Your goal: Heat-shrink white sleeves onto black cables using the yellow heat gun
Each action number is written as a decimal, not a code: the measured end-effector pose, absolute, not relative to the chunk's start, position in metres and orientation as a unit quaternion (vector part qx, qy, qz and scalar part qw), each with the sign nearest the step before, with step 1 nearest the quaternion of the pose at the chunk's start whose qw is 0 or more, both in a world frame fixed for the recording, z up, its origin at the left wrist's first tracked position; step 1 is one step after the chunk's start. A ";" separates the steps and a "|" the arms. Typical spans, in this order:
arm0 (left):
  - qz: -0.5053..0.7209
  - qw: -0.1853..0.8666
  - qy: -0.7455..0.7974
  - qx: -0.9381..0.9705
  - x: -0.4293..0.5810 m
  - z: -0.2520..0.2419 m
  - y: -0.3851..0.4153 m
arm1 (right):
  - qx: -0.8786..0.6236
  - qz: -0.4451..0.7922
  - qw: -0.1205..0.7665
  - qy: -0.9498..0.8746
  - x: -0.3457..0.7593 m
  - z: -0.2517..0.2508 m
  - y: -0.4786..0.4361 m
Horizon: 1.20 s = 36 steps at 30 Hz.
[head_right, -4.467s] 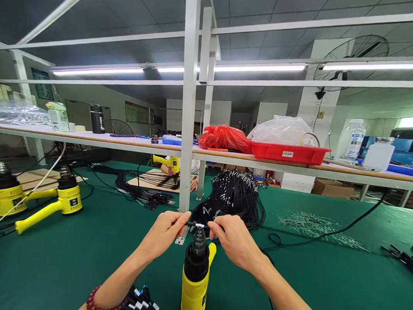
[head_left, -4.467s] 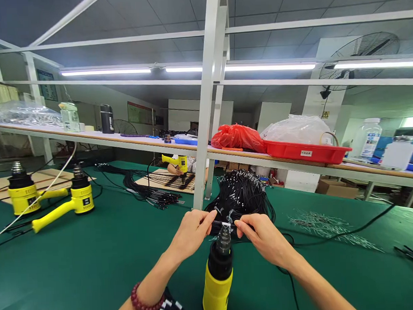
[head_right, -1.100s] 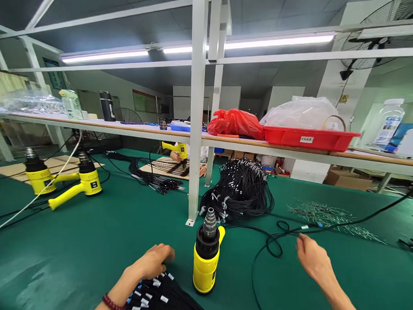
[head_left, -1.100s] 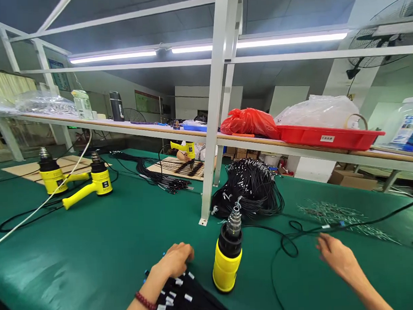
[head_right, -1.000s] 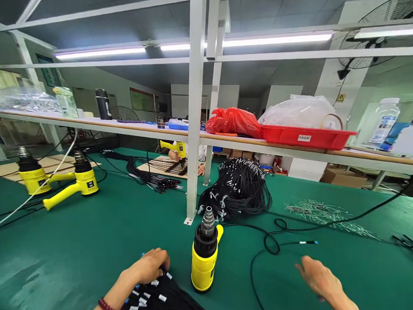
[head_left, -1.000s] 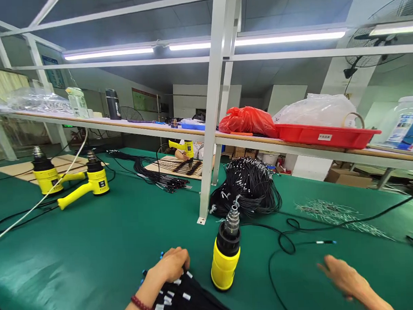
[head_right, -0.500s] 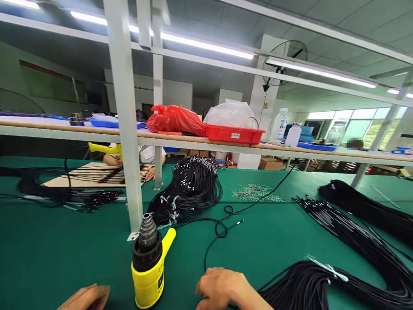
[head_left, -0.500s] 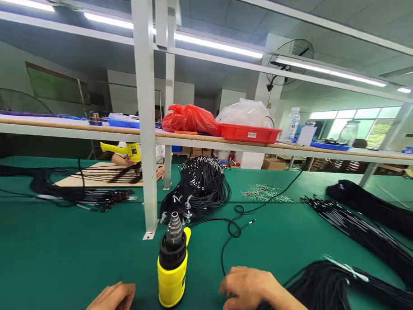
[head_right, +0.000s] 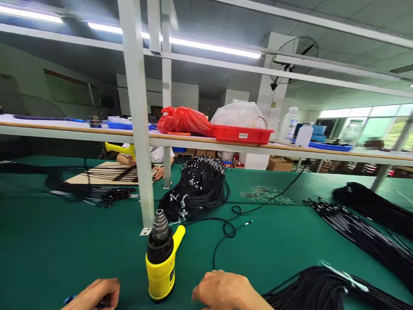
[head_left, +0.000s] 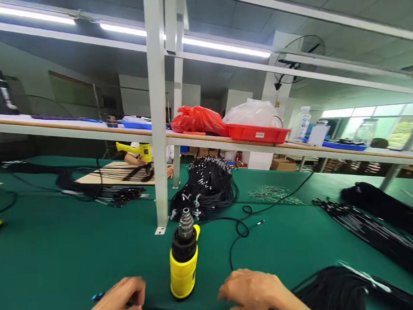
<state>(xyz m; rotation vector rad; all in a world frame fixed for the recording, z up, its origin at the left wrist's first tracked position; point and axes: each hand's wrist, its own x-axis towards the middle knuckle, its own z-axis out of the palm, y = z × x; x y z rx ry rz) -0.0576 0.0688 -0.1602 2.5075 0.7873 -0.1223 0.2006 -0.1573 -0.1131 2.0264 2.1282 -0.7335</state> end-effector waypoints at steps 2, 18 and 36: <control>-0.037 0.235 0.302 0.923 -0.063 -0.137 0.061 | 0.667 -0.250 0.036 0.701 0.198 -0.100 -0.165; 0.156 0.130 0.106 0.974 -0.062 0.031 -0.021 | 0.586 -0.233 -0.299 0.717 0.127 -0.014 -0.156; 0.242 0.181 0.234 0.924 -0.011 0.019 0.016 | 0.652 -0.131 -0.426 0.614 0.165 0.024 -0.106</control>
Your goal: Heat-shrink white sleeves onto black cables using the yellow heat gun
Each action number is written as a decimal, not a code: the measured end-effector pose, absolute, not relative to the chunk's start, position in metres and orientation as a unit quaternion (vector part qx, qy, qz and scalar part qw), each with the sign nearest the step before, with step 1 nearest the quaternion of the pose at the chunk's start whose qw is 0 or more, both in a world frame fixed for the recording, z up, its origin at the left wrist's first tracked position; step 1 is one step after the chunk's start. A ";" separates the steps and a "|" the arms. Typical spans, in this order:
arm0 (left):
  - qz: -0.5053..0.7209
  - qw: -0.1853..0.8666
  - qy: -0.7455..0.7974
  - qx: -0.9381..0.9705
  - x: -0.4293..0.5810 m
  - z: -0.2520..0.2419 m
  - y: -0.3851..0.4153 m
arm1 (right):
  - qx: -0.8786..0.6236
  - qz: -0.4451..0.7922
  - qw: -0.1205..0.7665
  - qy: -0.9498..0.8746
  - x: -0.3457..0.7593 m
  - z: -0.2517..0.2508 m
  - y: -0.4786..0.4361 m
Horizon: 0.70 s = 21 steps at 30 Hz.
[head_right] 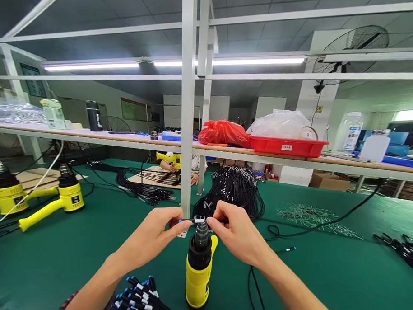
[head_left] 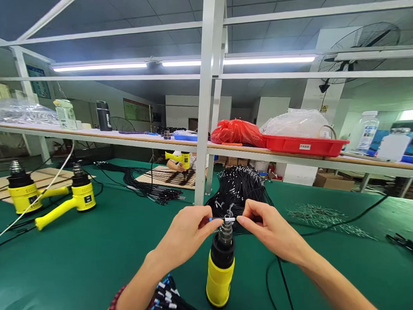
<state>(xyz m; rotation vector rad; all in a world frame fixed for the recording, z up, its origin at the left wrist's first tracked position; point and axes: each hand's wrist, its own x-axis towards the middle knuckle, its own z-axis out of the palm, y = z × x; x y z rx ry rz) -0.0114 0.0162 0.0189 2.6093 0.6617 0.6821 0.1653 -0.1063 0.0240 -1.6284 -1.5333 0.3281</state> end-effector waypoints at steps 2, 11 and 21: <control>0.252 0.231 0.226 0.912 -0.008 0.013 0.020 | -0.657 0.118 0.429 -0.609 0.168 0.018 -0.101; 0.311 0.289 0.212 0.880 0.005 0.002 0.030 | -0.684 0.072 0.424 -0.590 0.175 0.006 -0.085; 0.321 0.324 0.225 0.861 0.012 -0.003 0.035 | -0.701 0.058 0.403 -0.585 0.179 0.005 -0.080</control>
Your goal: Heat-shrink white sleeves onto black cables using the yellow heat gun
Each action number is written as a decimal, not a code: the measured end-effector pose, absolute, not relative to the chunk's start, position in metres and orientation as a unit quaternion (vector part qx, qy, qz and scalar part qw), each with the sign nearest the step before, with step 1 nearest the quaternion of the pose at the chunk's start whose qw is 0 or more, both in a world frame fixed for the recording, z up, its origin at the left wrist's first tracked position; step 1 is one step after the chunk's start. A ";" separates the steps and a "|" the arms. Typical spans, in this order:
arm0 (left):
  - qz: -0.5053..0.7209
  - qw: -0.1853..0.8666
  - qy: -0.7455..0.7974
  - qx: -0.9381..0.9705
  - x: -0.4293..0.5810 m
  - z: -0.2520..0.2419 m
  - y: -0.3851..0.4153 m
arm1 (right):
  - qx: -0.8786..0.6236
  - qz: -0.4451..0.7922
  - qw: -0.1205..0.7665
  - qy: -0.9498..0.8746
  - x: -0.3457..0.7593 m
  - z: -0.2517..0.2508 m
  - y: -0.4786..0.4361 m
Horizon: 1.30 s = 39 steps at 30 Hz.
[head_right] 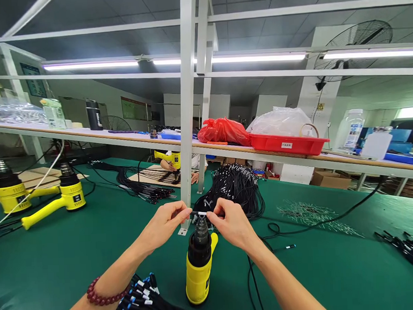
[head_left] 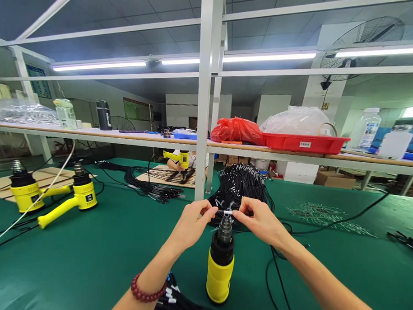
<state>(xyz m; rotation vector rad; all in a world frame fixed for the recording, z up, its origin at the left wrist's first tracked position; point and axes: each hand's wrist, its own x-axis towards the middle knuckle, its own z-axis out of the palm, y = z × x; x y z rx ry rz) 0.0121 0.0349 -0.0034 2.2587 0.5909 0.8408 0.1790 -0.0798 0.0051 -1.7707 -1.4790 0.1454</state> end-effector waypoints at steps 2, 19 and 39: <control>0.320 0.329 0.226 0.859 0.013 -0.003 0.035 | -0.703 0.059 0.402 -0.584 0.180 0.004 -0.079; 0.313 0.322 0.241 0.861 0.014 -0.005 0.038 | -0.709 0.065 0.393 -0.582 0.186 0.001 -0.074; 0.288 0.295 0.237 0.880 0.013 -0.005 0.039 | -0.676 0.056 0.378 -0.630 0.188 0.005 -0.081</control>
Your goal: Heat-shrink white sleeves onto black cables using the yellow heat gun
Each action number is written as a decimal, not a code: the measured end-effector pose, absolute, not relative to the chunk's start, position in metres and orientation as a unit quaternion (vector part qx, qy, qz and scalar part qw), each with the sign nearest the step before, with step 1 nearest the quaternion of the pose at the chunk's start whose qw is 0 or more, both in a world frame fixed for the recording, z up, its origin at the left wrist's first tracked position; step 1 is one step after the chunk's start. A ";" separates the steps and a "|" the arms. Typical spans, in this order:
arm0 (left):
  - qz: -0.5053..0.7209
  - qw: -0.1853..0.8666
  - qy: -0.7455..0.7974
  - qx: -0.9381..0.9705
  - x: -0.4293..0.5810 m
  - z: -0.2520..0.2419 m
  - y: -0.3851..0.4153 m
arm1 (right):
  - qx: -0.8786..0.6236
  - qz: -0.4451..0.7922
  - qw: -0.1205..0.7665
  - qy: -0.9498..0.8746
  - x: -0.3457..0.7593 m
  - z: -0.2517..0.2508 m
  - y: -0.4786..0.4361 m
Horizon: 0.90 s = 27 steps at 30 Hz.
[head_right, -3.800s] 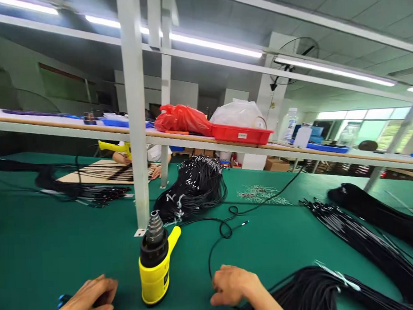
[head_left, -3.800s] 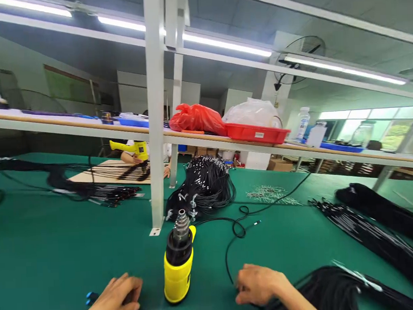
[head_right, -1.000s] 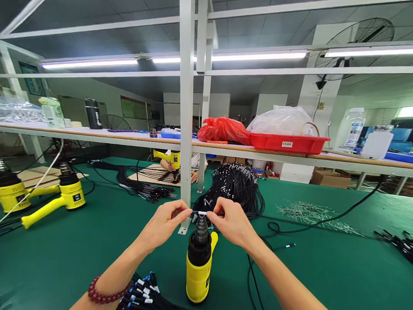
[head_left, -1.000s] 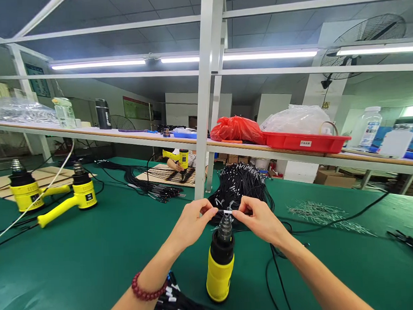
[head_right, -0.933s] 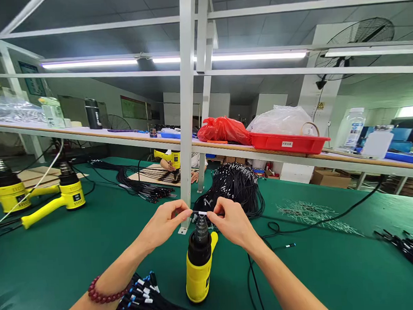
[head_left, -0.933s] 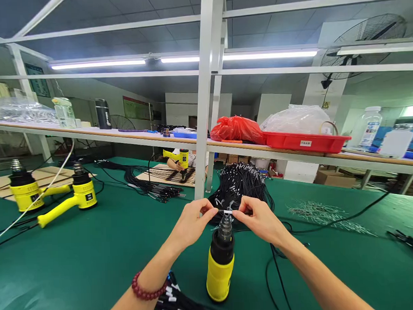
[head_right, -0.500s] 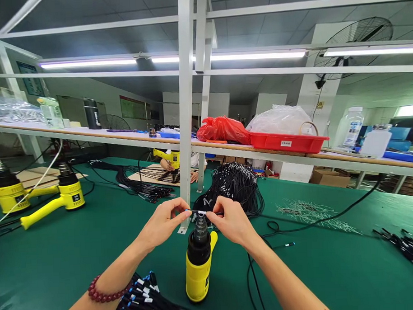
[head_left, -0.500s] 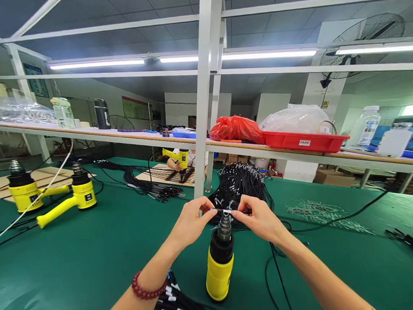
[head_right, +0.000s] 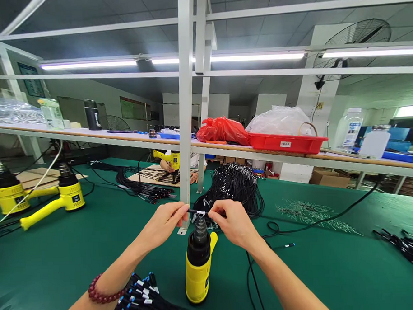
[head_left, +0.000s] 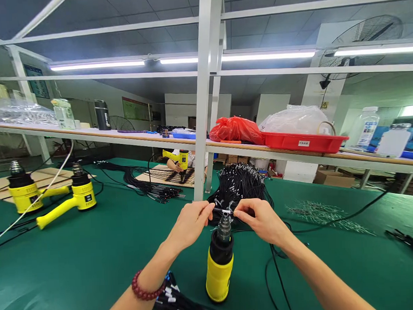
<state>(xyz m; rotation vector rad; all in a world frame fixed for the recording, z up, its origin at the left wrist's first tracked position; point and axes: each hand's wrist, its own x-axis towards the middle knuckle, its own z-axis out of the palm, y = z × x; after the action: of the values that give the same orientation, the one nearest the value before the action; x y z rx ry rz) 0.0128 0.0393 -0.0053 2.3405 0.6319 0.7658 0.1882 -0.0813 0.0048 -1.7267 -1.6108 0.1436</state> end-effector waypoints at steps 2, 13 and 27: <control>0.291 0.310 0.228 0.876 0.013 -0.006 0.039 | -0.677 0.059 0.381 -0.627 0.189 0.004 -0.082; 0.299 0.359 0.233 0.853 0.014 -0.007 0.038 | -0.680 0.063 0.399 -0.612 0.188 0.002 -0.078; 0.333 0.340 0.235 0.847 0.015 -0.004 0.037 | -0.692 0.047 0.360 -0.624 0.189 0.007 -0.081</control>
<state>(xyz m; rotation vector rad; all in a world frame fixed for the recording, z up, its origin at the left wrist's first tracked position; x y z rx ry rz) 0.0148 0.0370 -0.0038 2.2053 0.6127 0.8653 0.1886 -0.0810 0.0073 -1.7825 -1.6088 0.1216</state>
